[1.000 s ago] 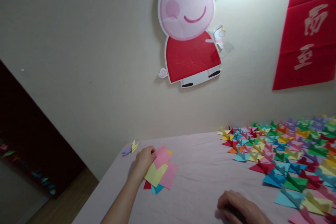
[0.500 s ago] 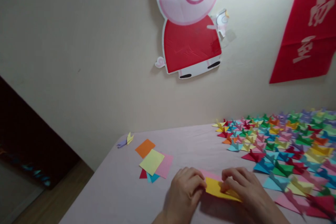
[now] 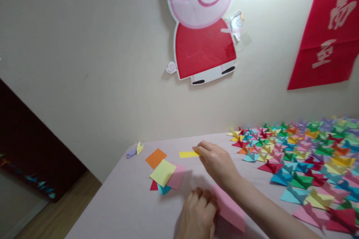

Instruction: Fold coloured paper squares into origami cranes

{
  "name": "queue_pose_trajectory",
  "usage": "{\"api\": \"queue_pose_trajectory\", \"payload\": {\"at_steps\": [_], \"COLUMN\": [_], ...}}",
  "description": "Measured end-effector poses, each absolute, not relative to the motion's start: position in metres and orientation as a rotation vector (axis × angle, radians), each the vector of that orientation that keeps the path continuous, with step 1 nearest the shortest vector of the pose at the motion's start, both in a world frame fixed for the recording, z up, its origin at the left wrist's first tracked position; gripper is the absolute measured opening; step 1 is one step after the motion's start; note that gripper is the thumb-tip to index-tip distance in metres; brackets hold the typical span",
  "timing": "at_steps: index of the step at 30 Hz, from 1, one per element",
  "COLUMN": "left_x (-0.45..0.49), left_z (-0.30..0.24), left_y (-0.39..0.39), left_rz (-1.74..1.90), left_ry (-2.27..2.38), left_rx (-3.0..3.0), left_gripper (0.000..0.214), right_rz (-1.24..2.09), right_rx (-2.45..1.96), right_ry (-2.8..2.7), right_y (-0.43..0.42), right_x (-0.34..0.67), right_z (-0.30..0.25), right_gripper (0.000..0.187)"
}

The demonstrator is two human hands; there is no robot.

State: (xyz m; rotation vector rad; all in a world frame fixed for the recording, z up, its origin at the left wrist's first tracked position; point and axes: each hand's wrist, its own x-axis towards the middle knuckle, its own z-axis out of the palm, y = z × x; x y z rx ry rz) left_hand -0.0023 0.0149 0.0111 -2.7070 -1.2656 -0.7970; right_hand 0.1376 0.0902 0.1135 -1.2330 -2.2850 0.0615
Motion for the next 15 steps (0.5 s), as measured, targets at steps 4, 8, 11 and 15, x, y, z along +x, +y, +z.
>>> {"api": "queue_pose_trajectory", "payload": {"at_steps": [4,8,11,15], "left_x": [-0.007,-0.017,-0.014,0.004], "left_z": [-0.005,0.007,0.025,0.039], "left_y": [0.018,0.011,0.004,-0.001], "left_rz": [-0.845,-0.707,-0.696,-0.67], "left_ry": [-1.243,-1.303,-1.375,-1.486], "left_rx": [-2.573,-2.678,-2.796,-2.872], "left_gripper": [0.031,0.024,0.026,0.026], "right_rz": [0.214,0.627,0.791,0.934], "right_rx": [-1.057,-1.082,-1.104,-1.13], "right_ry": [-2.537,-2.326,-2.218,-2.213], "right_y": [0.099,0.086,0.061,0.015], "right_x": [0.092,0.135,0.193,0.244], "right_z": [0.113,0.092,0.078,0.065], "right_gripper": [0.027,0.055,0.054,0.037]}}
